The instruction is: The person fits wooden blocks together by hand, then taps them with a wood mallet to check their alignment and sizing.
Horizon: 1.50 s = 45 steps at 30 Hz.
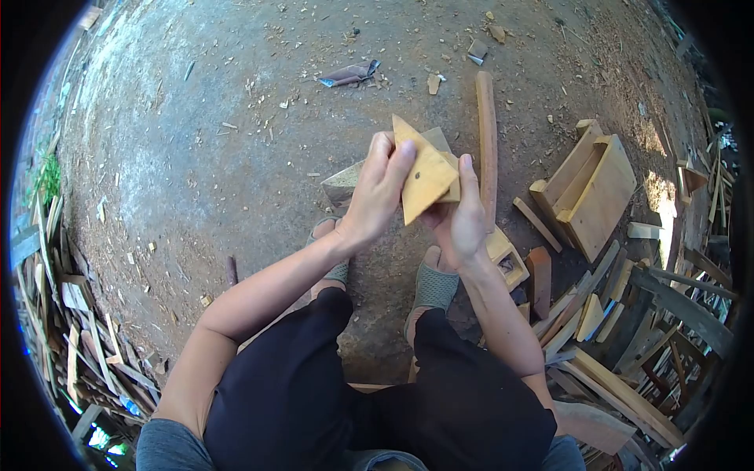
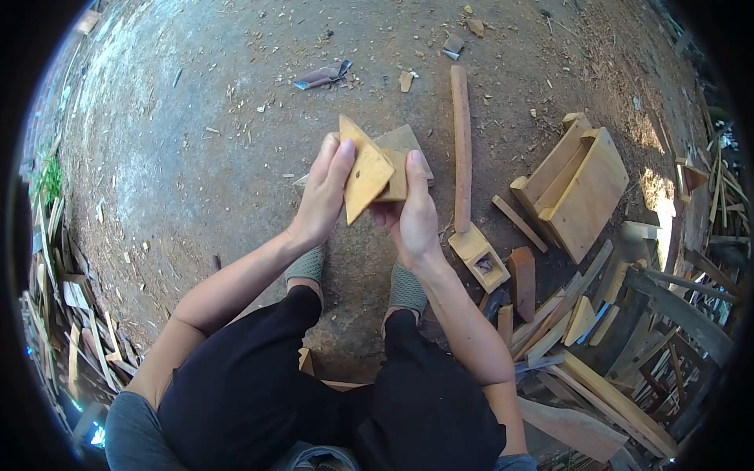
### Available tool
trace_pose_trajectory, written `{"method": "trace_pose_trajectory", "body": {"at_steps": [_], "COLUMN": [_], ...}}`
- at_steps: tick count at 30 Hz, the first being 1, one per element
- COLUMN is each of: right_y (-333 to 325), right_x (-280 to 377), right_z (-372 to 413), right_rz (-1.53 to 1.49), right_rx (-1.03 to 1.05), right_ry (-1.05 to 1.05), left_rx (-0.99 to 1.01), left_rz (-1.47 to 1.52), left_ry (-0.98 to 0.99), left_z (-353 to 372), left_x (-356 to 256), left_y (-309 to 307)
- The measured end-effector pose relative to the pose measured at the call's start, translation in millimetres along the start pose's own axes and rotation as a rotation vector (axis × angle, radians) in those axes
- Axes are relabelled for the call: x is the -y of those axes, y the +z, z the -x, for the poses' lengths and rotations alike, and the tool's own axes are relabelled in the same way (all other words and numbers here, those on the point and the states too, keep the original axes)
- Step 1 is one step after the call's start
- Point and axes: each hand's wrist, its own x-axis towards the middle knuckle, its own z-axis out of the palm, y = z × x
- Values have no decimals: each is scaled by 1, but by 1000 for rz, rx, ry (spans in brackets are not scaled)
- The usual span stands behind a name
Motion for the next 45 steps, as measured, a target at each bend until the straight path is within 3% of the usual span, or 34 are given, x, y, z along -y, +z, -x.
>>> {"method": "trace_pose_trajectory", "body": {"at_steps": [1,3,5,7,10,14,15,16,20,23,26,27,28,29,30,32,34,35,37,40,43,45], "right_y": [-4,-4,-3,-4,-2,9,8,6,5,5,-1,5,15,20,16,2,-11,-14,-10,-3,-2,8], "right_x": [-3,-8,-12,-4,-1,-13,-13,-12,2,0,-12,-13,-14,-15,-18,-28,-23,-23,-20,-13,-21,-23], "right_z": [-1,3,4,4,3,6,7,8,11,8,7,8,10,12,9,0,1,2,2,6,4,-1], "right_rz": [42,92,155,193,257,215,214,184,163,70,30,28,80,132,131,425,396,368,354,490,265,293], "right_rx": [35,54,81,98,134,76,76,110,141,195,195,193,60,-75,-79,-126,-85,-44,-68,-44,62,-49], "right_ry": [5,3,-106,-107,-122,-166,-163,-131,42,125,74,74,-80,-234,-235,-501,-411,-318,-336,-342,-246,-385], "left_rx": [2,-59,-52,15,-77,-52,-89,-124,-148,-202,-123,-175,-225,-222,-228,-235,-12,-10,43,157,178,146], "left_rz": [-1,262,168,-125,-160,-130,-176,-221,-230,-84,25,82,138,138,160,183,-187,-188,-379,-630,-484,-456], "left_ry": [-2,-202,-193,32,154,116,200,283,290,223,58,-83,-224,-226,-275,-322,-1,-1,224,383,414,379], "left_z": [-2,-7,-11,-16,-25,-26,-25,-24,-18,-19,-26,-27,-27,-25,-21,-19,-20,-20,-18,-15,-15,-12], "left_x": [0,-1,-8,-5,-6,-7,-7,-8,-18,-16,-5,-6,-6,-5,-4,5,19,20,3,-8,-9,-13], "left_y": [-1,-4,-9,-17,-23,-29,-28,-26,-25,-22,-22,-17,-14,-13,-13,-21,-36,-39,-39,-27,-24,-22]}}
